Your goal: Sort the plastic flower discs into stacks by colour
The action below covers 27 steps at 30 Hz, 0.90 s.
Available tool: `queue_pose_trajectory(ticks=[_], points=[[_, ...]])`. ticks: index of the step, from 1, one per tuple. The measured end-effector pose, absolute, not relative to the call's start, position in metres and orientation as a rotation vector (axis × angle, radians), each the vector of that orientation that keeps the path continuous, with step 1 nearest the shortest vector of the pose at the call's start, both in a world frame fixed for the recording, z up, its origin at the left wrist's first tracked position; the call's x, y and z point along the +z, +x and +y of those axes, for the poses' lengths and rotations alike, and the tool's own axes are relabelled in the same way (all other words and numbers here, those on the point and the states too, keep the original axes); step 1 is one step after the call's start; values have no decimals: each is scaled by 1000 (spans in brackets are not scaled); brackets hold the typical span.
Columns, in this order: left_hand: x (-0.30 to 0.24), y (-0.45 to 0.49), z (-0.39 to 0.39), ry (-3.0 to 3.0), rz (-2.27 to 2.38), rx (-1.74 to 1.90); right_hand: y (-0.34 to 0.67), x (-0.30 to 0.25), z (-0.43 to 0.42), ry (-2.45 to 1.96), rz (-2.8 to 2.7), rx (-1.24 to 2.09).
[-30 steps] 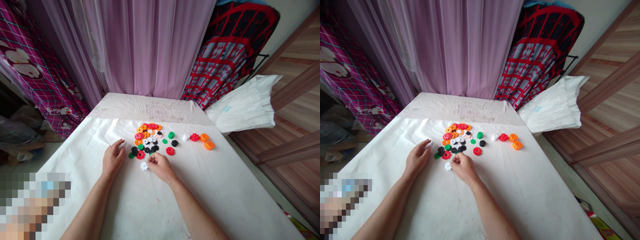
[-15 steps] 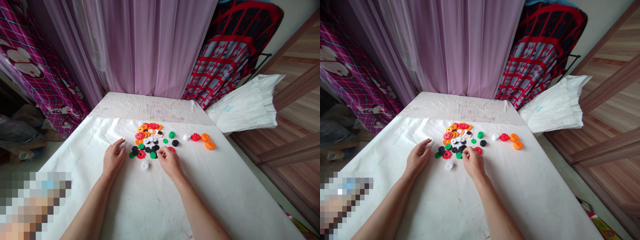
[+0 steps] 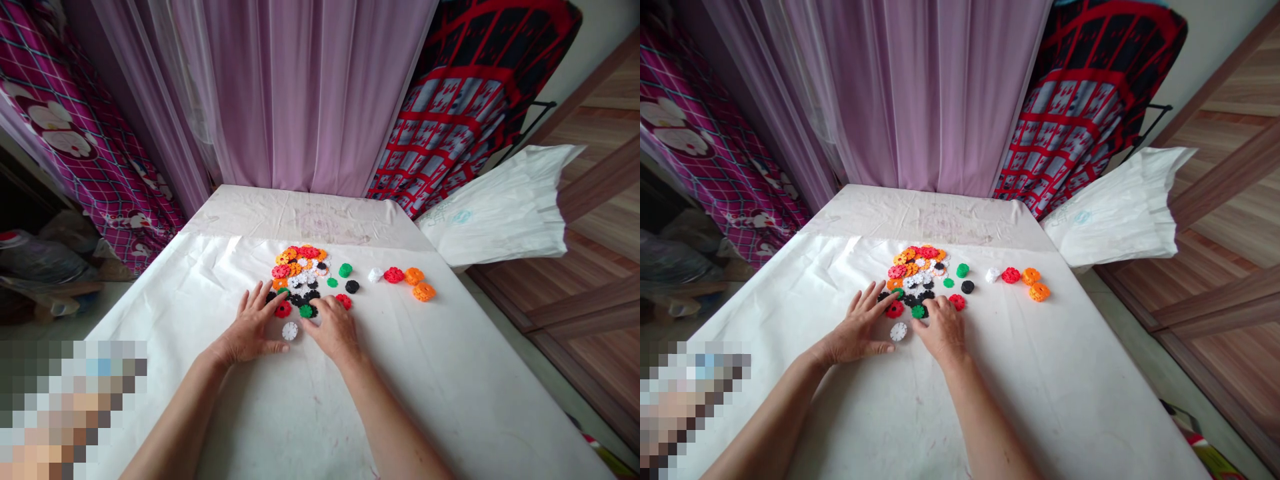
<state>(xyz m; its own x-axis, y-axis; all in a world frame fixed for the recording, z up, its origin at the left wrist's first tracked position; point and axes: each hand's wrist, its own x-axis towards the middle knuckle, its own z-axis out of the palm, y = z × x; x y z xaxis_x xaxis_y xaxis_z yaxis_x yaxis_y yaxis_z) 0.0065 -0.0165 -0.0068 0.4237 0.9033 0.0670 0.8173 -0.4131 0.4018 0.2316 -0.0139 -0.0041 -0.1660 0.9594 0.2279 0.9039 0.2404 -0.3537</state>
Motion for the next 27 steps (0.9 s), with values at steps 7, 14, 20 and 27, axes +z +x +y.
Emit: queue_pose_trajectory(ticks=[7, 14, 20, 27], points=[[-8, 10, -18, 2385, 1523, 366, 229, -3, -14, -1711, -2109, 155], [-11, 11, -18, 2402, 1527, 397, 223, -5, -13, -1731, -2102, 126], [-9, 10, -18, 2356, 1490, 465, 241, -8, -5, -1664, -1971, 26], [2, -1, -14, 1777, 1620, 1188, 303, 20, 54, -1956, -1777, -52]])
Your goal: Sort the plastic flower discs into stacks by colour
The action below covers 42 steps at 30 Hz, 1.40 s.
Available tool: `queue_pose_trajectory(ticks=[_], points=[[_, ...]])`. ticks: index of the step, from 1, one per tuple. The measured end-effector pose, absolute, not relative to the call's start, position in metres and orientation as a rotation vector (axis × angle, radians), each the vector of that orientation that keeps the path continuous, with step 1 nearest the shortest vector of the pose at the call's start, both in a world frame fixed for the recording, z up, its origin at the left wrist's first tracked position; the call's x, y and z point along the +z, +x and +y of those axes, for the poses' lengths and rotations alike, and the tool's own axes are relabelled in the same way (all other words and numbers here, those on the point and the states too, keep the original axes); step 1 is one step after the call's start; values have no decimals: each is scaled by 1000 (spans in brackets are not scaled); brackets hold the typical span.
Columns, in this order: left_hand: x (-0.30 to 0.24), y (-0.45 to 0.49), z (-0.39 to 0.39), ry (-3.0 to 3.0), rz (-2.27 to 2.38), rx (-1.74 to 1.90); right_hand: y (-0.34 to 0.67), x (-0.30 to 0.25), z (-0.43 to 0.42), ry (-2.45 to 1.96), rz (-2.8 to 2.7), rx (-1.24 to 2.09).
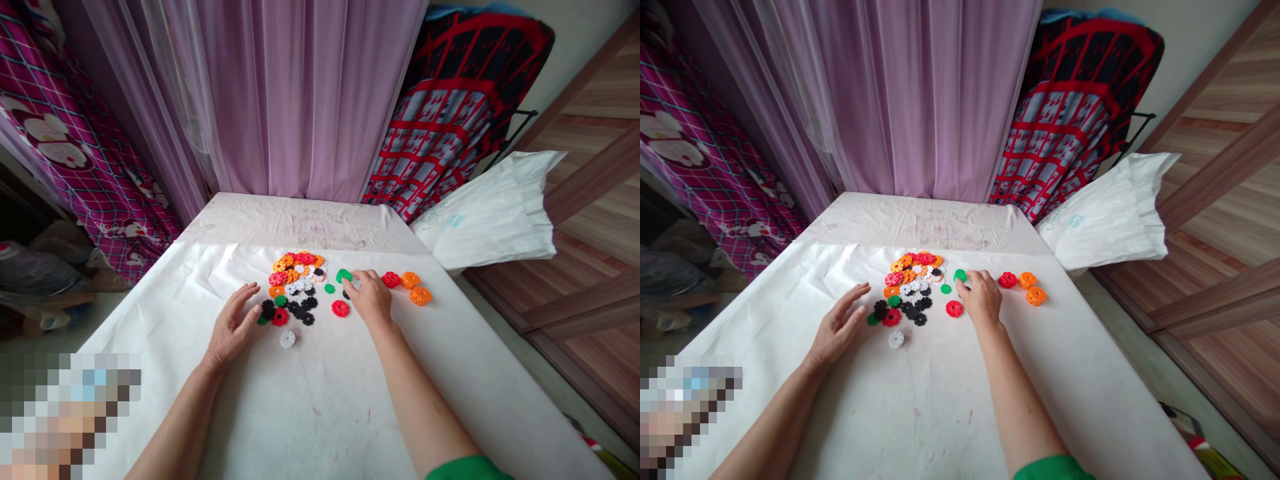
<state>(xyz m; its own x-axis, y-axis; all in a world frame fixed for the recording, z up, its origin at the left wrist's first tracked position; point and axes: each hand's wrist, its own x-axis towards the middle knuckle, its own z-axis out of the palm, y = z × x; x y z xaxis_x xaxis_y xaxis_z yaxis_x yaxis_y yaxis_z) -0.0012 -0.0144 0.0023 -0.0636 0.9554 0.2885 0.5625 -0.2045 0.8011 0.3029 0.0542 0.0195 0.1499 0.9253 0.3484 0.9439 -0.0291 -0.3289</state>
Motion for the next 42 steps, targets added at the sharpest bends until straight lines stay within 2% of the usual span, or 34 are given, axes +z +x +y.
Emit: queue_pose_trajectory(ticks=[3, 13, 17, 22, 26, 36, 42], points=[[4, -4, -12, 1531, 1790, 1360, 310, 29, 71, -2040, -1850, -8], [8, -2, -10, 1438, 1859, 1305, 312, 26, 82, -2065, -1906, 27], [6, -2, -10, 1432, 1840, 1307, 311, 28, 77, -1970, -1925, -38], [3, -3, -8, 1416, 1813, 1331, 298, 28, 67, -1702, -2228, -134], [2, -3, -7, 1413, 1799, 1328, 289, 23, 67, -1670, -2368, -120], [-1, -4, -6, 1427, 1793, 1310, 276, 20, 73, -1792, -2390, 18], [0, -4, -7, 1439, 1786, 1295, 300, 29, 79, -1770, -2146, -91]])
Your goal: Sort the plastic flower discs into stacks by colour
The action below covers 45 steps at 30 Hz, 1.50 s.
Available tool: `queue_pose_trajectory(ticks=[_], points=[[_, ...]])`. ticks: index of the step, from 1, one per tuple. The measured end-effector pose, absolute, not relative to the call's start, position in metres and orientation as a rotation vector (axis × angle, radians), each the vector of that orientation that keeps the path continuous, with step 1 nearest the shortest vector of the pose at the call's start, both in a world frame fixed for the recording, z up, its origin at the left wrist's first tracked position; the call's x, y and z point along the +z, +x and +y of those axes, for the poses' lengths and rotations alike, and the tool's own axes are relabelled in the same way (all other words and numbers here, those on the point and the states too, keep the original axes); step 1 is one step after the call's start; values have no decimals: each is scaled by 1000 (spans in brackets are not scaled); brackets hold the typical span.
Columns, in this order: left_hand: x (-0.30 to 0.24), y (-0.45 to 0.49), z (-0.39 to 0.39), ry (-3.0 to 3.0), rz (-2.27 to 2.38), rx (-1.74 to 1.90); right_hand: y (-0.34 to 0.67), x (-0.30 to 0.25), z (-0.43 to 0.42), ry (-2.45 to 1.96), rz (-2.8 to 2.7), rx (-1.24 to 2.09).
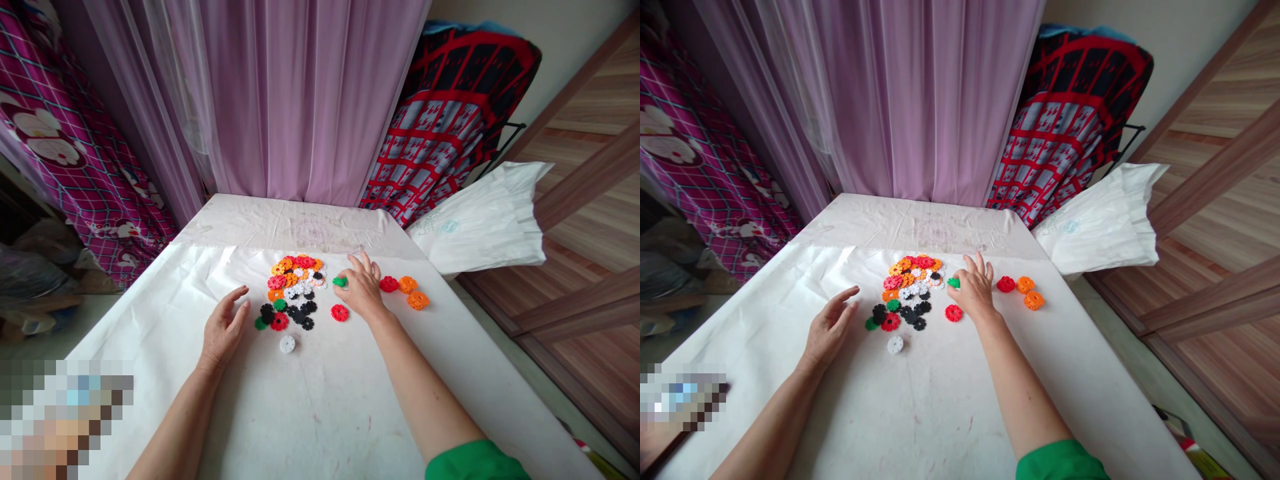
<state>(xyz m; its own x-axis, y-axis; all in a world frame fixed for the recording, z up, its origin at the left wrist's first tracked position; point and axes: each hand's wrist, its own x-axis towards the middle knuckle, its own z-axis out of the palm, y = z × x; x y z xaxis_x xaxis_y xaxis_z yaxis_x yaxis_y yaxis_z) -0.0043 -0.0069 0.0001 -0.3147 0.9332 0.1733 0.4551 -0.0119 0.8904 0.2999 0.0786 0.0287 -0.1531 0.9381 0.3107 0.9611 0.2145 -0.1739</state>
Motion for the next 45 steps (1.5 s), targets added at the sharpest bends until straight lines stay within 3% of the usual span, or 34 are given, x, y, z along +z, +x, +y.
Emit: queue_pose_trajectory(ticks=[30, 35, 45], points=[[0, -5, -6, 1439, 1815, 1309, 328, 35, 78, -1954, -2107, -103], [1, -3, -6, 1360, 1859, 1330, 310, 40, 46, -1808, -1997, 3], [-4, -3, -3, 1203, 1904, 1433, 238, 0, -2, -1560, -2093, 245]])
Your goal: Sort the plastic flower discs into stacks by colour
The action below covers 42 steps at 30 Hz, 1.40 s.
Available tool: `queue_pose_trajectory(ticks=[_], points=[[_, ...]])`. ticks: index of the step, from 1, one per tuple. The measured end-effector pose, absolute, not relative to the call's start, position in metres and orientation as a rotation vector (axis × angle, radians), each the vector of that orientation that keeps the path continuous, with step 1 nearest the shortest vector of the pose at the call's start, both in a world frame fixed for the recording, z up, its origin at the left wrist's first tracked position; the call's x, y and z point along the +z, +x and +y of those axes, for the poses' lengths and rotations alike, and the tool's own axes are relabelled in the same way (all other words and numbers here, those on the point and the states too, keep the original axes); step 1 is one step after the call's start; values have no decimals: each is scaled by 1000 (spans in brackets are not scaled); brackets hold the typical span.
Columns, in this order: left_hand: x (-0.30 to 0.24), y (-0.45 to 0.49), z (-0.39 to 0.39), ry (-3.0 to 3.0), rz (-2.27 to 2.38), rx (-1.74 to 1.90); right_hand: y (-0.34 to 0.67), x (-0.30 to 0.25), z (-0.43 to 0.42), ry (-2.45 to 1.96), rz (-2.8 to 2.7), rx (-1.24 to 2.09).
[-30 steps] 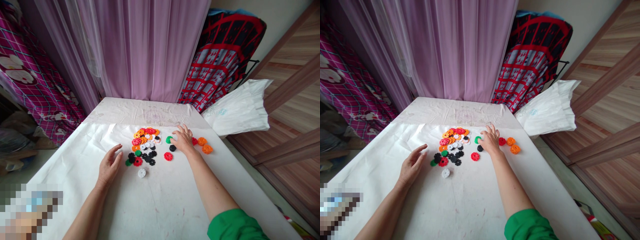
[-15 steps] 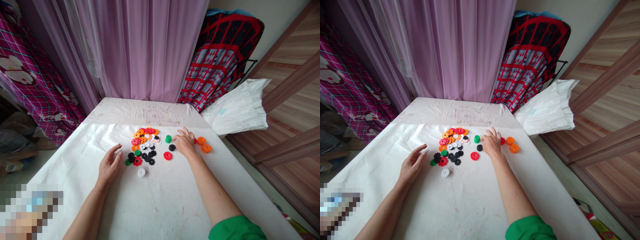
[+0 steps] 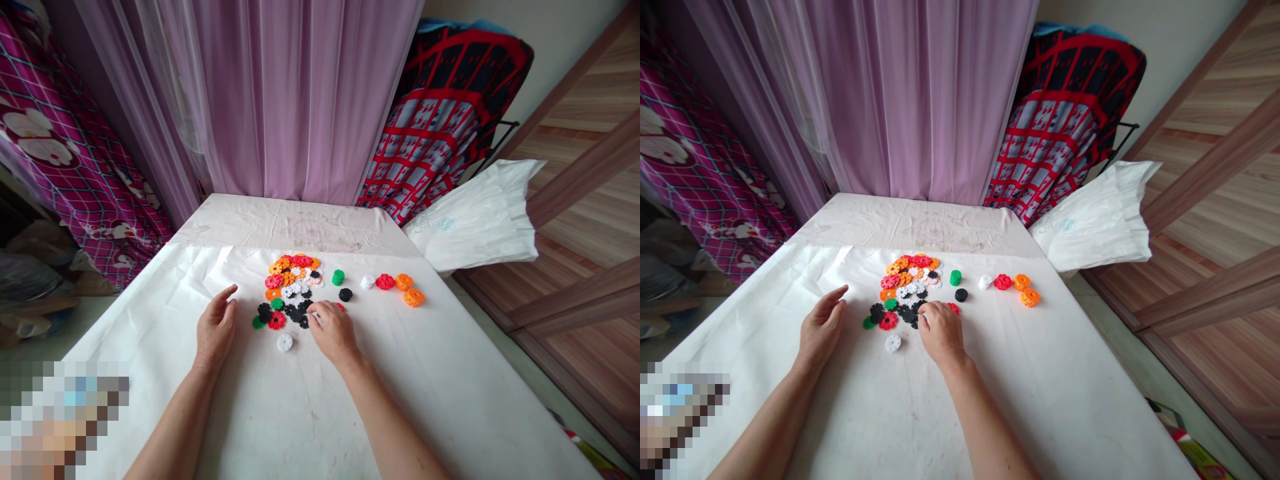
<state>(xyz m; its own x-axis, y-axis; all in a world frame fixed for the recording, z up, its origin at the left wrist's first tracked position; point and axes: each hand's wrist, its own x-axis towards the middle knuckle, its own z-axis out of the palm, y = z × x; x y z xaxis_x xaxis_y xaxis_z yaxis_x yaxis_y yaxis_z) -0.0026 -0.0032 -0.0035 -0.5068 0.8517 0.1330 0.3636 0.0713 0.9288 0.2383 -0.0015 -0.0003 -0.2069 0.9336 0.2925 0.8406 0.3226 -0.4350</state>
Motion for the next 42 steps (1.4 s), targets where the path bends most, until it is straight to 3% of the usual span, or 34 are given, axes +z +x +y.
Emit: queue_pose_trajectory(ticks=[8, 19, 31, 42], points=[[-4, -3, -2, 1189, 1923, 1432, 231, -9, -3, -1398, -2127, 242], [-2, -2, -2, 1180, 1899, 1388, 222, 32, 48, -927, -2800, 133], [-2, -2, -3, 1183, 1898, 1391, 206, 28, 52, -853, -2874, -51], [-5, -1, -2, 1147, 1847, 1418, 196, 37, 53, -941, -2880, 176]])
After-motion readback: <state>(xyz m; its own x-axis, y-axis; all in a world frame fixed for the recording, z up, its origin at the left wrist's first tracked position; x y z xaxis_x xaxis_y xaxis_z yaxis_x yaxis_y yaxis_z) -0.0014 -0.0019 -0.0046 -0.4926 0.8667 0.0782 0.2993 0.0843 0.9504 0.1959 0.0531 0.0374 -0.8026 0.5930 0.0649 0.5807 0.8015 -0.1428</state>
